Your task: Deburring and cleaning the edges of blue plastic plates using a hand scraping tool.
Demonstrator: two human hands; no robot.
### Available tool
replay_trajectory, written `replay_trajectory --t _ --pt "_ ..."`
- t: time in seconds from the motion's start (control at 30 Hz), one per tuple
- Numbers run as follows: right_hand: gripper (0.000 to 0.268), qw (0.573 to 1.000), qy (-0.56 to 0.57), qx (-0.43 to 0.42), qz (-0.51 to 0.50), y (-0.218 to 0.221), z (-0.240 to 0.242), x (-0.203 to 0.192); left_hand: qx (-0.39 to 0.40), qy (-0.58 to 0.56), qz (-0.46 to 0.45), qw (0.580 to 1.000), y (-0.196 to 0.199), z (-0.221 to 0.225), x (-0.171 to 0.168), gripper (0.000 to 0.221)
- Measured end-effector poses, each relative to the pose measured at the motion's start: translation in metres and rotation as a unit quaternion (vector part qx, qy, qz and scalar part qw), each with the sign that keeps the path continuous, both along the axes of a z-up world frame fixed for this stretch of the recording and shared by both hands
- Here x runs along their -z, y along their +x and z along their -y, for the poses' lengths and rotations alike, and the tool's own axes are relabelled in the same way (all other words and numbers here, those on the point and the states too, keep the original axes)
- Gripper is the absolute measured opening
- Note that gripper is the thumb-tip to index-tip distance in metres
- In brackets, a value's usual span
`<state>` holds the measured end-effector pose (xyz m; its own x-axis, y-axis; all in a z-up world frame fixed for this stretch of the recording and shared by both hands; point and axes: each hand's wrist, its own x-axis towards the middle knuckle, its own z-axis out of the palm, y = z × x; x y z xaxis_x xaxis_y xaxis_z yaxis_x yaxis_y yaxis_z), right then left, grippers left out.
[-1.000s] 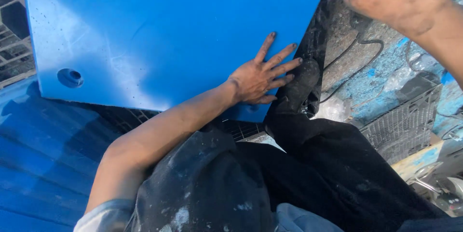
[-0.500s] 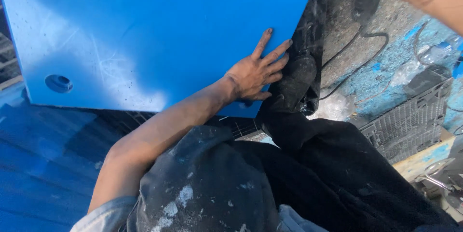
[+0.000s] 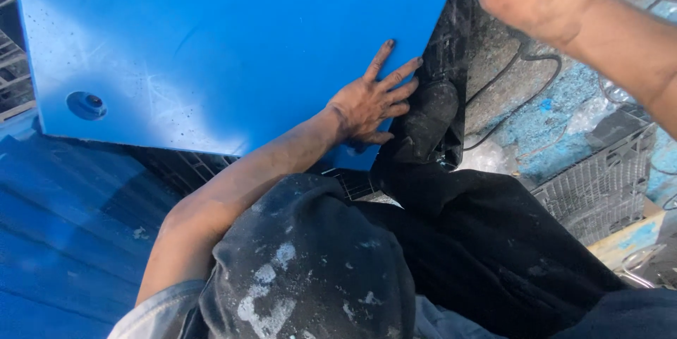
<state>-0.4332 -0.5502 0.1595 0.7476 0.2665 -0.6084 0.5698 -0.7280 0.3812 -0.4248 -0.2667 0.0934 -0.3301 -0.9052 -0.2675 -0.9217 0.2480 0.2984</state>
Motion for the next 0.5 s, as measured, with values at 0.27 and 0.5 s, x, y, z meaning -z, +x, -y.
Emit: replay_trajectory --t 0.27,0.5 --pt "0.034 0.998 0.017 0.04 0.034 -0.028 -0.046 0.002 0.054 0.042 0.0 0.998 -0.011 0.001 0.001 0.075" --pt "0.013 0.98 0.08 0.163 -0.087 0.006 -0.064 -0.003 0.055 0.026 -0.005 0.998 -0.005 0.002 -0.002 0.075"
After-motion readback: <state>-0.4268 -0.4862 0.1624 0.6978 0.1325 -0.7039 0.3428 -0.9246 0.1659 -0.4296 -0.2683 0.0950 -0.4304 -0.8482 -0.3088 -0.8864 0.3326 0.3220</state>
